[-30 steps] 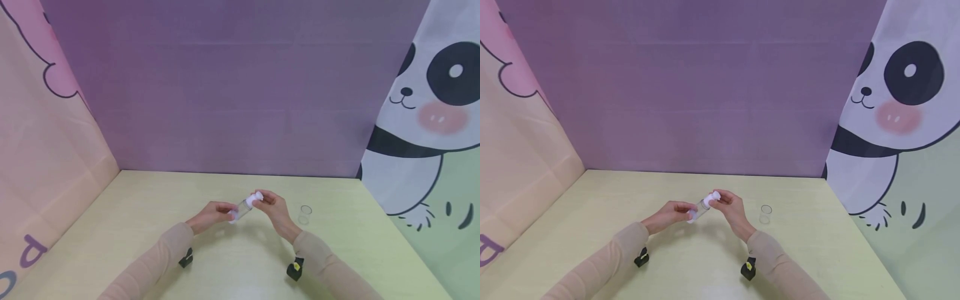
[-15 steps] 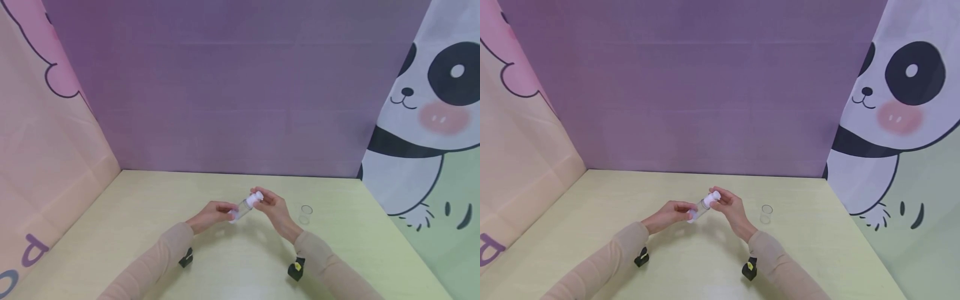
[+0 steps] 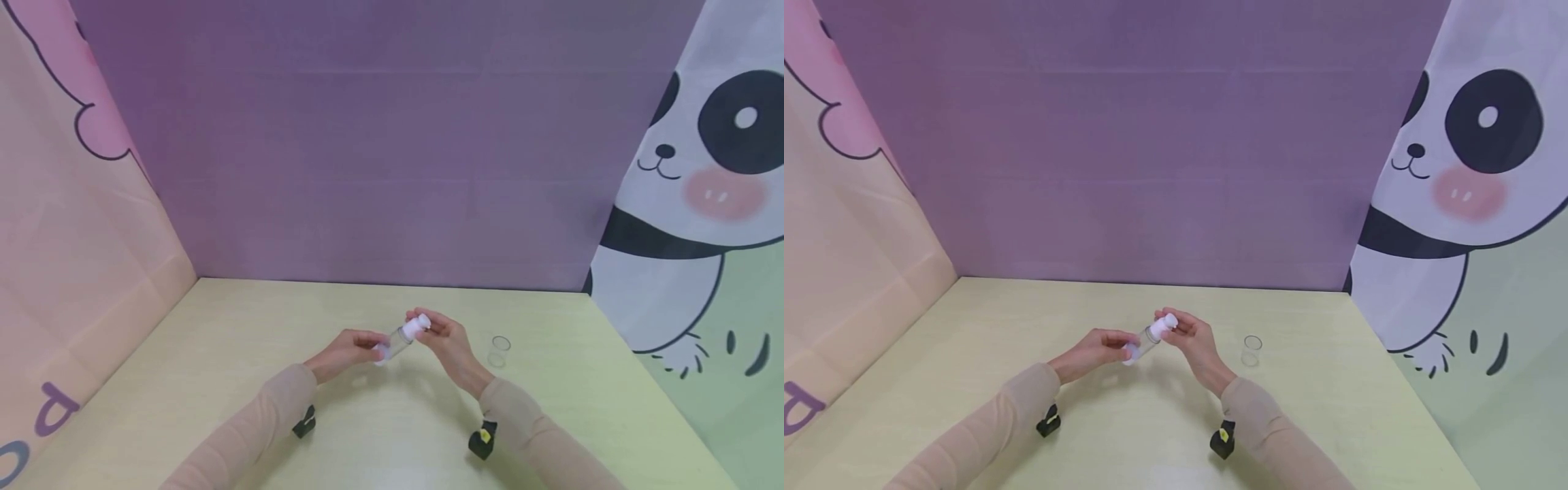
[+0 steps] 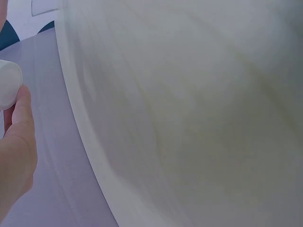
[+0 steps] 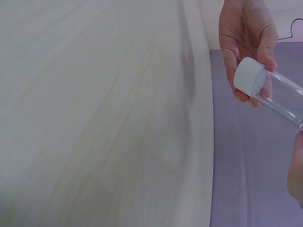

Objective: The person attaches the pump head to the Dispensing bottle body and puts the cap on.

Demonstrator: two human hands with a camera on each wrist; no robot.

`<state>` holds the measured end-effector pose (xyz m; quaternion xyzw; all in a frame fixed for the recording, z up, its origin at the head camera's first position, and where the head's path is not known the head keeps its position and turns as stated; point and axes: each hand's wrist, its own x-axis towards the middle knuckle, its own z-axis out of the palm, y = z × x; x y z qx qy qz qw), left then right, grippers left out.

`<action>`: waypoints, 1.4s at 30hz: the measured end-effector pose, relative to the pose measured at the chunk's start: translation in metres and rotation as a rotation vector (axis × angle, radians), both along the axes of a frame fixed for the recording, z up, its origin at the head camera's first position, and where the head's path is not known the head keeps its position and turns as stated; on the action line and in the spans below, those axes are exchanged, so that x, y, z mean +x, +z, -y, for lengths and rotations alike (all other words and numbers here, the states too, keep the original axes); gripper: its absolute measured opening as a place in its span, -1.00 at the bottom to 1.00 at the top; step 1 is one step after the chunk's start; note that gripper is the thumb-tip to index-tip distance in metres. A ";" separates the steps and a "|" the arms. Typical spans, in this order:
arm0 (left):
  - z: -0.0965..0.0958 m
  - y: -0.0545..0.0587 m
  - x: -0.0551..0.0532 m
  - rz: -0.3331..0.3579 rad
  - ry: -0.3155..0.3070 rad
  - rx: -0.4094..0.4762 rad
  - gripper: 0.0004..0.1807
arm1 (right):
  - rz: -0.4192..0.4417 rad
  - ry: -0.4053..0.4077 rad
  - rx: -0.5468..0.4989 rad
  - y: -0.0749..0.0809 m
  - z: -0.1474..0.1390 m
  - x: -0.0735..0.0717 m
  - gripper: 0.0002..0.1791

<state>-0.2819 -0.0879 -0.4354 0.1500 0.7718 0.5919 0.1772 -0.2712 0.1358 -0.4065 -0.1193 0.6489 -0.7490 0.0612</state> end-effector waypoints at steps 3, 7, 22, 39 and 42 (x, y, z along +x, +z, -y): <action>0.000 0.000 0.000 -0.002 -0.003 0.004 -0.61 | 0.001 -0.004 -0.017 0.000 0.000 0.001 -0.50; 0.000 0.000 0.001 -0.005 -0.007 0.015 -0.62 | 0.001 0.000 -0.031 0.001 0.000 0.003 -0.49; 0.001 0.002 0.002 -0.014 -0.001 -0.028 -0.63 | 0.011 -0.029 0.001 -0.001 0.000 0.003 -0.50; 0.002 0.004 0.003 -0.018 -0.001 -0.023 -0.63 | 0.036 -0.165 0.048 -0.006 0.004 -0.003 -0.59; 0.002 0.004 0.004 -0.012 0.000 -0.019 -0.63 | 0.041 -0.174 0.059 -0.006 0.005 -0.003 -0.60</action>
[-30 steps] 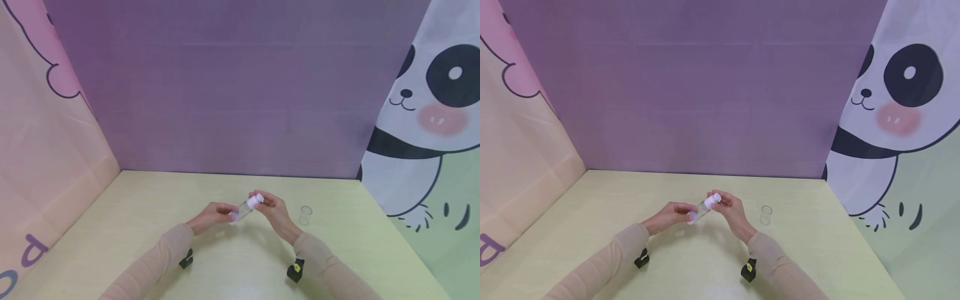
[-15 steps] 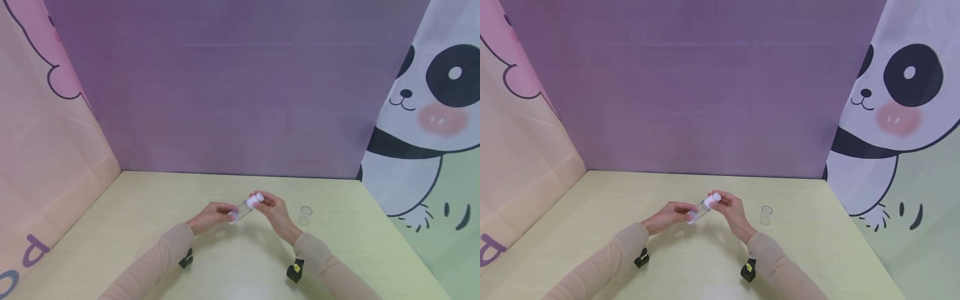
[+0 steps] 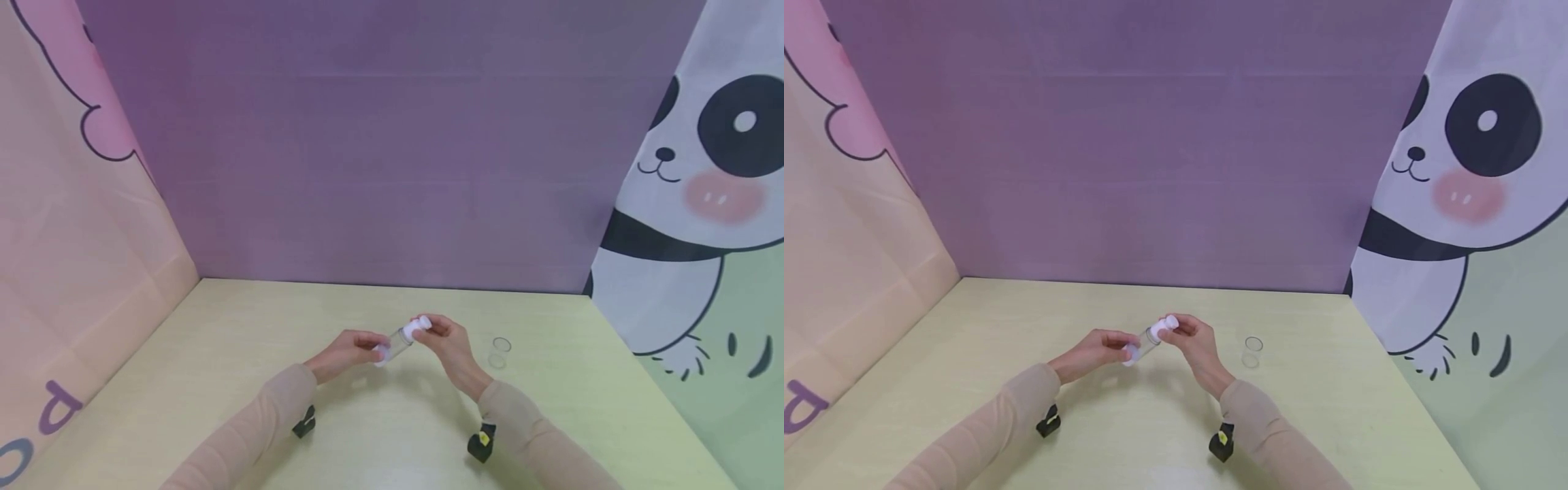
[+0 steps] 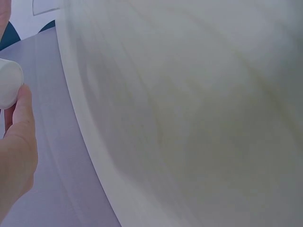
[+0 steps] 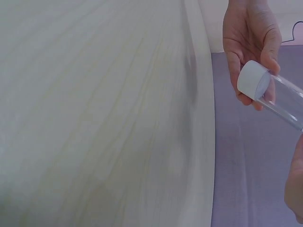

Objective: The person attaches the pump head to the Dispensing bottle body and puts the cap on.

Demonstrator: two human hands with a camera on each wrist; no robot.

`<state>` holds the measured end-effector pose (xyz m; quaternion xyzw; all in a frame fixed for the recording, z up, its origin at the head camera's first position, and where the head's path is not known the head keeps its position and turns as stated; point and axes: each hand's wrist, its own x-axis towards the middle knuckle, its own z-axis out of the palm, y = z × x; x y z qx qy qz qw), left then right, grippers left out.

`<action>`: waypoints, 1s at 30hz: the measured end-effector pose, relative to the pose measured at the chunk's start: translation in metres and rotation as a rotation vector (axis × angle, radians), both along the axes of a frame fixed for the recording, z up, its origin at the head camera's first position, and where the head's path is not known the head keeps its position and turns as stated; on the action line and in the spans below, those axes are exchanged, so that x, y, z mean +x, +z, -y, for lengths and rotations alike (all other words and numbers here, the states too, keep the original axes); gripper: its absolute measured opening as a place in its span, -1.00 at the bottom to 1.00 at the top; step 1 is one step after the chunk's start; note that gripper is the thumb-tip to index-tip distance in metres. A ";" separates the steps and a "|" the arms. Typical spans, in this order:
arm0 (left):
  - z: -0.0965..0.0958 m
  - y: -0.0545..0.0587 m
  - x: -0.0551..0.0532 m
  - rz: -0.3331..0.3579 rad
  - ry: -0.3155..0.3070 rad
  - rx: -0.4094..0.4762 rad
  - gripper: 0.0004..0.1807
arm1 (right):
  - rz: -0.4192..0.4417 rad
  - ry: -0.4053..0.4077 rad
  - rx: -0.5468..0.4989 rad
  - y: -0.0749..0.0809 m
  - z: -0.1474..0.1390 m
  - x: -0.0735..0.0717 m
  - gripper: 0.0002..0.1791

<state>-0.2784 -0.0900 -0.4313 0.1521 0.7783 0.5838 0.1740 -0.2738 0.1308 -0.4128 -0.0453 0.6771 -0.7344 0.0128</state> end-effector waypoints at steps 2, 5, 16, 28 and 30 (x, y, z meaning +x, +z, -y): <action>0.000 -0.001 0.000 0.002 -0.001 0.004 -0.63 | 0.003 -0.005 0.007 0.000 0.000 0.000 -0.60; 0.000 -0.002 0.000 0.007 -0.005 0.009 -0.63 | 0.004 -0.010 0.011 -0.001 0.000 0.001 -0.59; 0.000 -0.001 -0.001 0.006 -0.016 0.000 -0.62 | -0.001 0.018 0.024 -0.001 0.000 -0.001 -0.55; 0.001 -0.005 -0.003 0.011 -0.012 -0.002 -0.62 | -0.063 0.209 -0.148 0.005 -0.003 0.006 -0.44; 0.001 -0.005 -0.003 0.007 -0.014 -0.001 -0.62 | -0.065 0.213 -0.147 0.005 -0.003 0.006 -0.46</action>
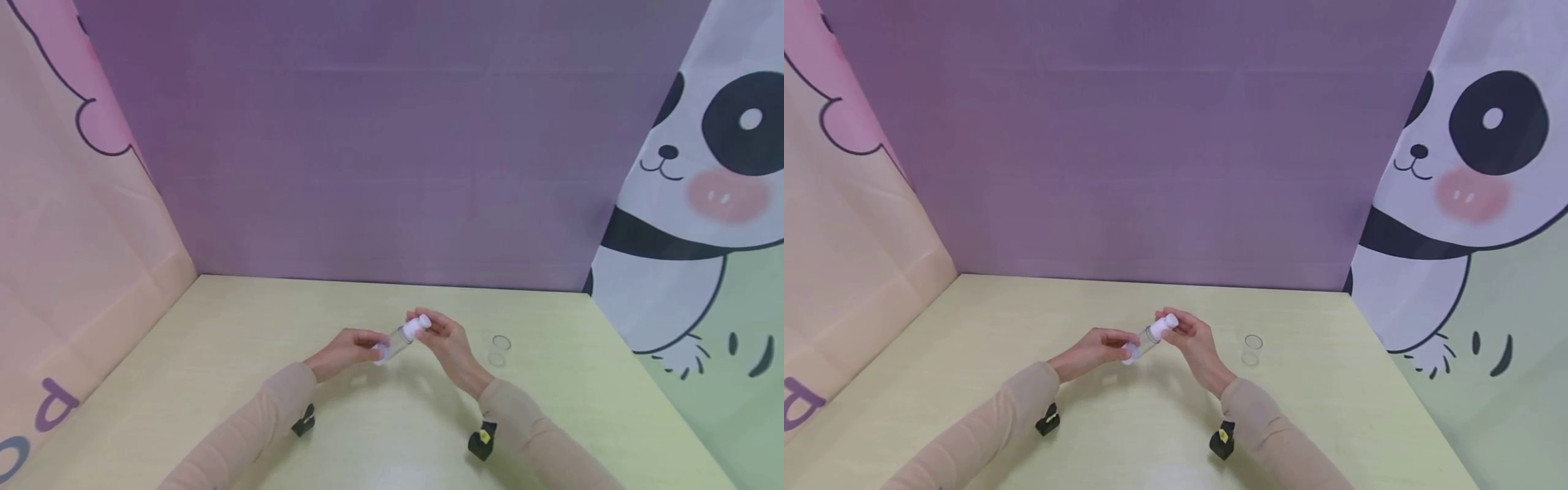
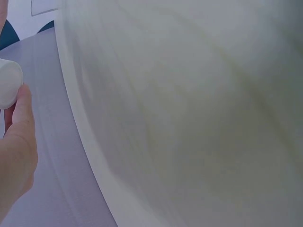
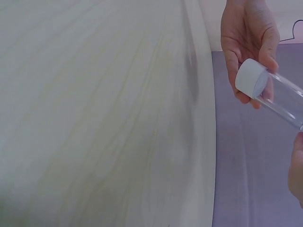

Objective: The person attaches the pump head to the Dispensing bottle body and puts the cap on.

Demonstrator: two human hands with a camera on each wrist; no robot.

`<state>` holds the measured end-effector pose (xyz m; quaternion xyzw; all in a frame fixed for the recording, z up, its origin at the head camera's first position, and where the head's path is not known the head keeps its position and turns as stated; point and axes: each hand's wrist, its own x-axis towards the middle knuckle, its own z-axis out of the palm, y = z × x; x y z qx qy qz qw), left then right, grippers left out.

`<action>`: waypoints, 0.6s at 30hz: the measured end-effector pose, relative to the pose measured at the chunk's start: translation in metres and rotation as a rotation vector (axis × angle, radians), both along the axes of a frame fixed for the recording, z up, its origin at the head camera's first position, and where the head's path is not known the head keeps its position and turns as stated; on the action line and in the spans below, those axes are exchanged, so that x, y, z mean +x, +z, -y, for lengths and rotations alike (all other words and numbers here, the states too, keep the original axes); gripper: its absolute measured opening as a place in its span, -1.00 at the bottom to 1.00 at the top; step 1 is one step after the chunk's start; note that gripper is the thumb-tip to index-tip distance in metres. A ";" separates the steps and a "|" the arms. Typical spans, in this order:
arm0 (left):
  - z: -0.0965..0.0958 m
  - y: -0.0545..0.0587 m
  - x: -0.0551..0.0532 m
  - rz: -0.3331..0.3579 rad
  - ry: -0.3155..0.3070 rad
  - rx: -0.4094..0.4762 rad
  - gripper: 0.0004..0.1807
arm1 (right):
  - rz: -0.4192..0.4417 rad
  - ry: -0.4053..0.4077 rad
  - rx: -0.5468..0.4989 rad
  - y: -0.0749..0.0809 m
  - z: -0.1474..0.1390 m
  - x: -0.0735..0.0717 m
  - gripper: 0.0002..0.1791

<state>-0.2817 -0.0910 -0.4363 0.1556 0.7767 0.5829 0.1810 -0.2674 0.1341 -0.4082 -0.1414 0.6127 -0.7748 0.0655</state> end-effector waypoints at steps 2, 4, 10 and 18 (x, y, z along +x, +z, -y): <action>0.000 0.000 0.000 -0.001 -0.003 0.002 -0.62 | 0.003 -0.003 0.007 -0.001 0.000 0.000 -0.48; -0.001 -0.001 0.000 -0.003 -0.004 0.003 -0.61 | 0.008 -0.005 0.019 -0.001 0.000 0.000 -0.49; -0.001 -0.001 0.000 -0.007 -0.005 0.007 -0.60 | 0.012 -0.011 0.037 -0.003 -0.001 -0.002 -0.51; -0.001 -0.002 0.001 -0.006 -0.006 0.010 -0.61 | 0.025 -0.018 0.064 -0.003 -0.002 -0.002 -0.51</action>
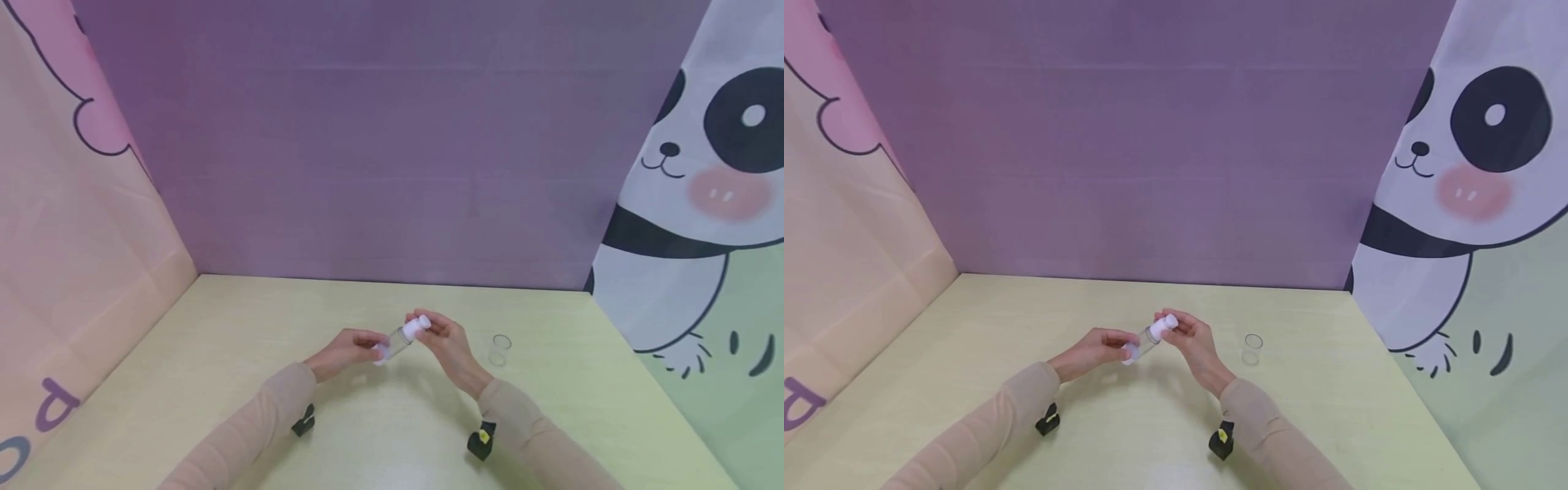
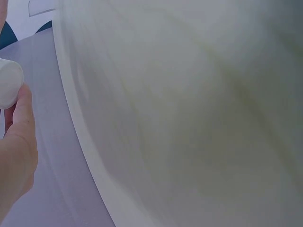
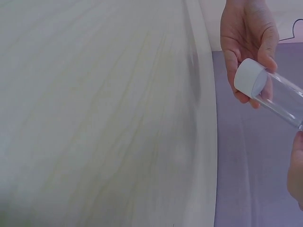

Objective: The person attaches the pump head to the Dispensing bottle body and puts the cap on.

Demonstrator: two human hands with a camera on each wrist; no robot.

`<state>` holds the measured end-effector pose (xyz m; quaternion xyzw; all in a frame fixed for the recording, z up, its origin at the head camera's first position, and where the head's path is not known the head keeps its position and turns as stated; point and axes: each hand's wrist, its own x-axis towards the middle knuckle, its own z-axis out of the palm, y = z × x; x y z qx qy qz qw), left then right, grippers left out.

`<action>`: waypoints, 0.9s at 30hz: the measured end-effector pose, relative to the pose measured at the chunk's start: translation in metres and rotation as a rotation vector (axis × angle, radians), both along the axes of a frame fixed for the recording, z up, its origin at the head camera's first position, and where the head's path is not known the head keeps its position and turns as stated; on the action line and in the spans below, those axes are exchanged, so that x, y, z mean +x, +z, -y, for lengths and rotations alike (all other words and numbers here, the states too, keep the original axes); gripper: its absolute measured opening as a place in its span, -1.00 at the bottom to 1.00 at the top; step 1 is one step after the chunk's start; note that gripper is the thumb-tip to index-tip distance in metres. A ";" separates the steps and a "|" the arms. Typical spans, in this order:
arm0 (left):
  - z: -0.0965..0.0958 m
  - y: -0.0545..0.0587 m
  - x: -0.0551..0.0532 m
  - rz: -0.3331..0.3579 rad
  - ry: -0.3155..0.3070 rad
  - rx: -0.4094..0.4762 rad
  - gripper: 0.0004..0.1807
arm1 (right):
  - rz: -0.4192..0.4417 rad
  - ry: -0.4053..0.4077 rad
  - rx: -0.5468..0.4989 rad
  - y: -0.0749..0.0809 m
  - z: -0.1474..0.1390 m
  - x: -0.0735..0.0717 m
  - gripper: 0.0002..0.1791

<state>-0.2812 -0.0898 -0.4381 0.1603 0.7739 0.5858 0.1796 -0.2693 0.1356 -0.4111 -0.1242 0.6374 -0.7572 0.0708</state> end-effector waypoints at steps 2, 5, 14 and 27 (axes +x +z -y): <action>0.000 0.000 0.000 0.000 0.000 0.000 -0.61 | 0.002 -0.004 0.009 0.000 0.000 -0.001 -0.50; 0.000 -0.001 -0.001 0.000 -0.001 0.003 -0.61 | 0.011 -0.013 0.010 -0.001 0.000 -0.001 -0.51; 0.001 -0.001 -0.002 -0.004 -0.009 0.020 -0.61 | 0.012 -0.054 0.040 0.000 0.001 -0.001 -0.51; 0.001 0.002 0.002 0.001 -0.005 0.011 -0.61 | 0.040 -0.150 0.097 -0.001 0.003 -0.001 -0.54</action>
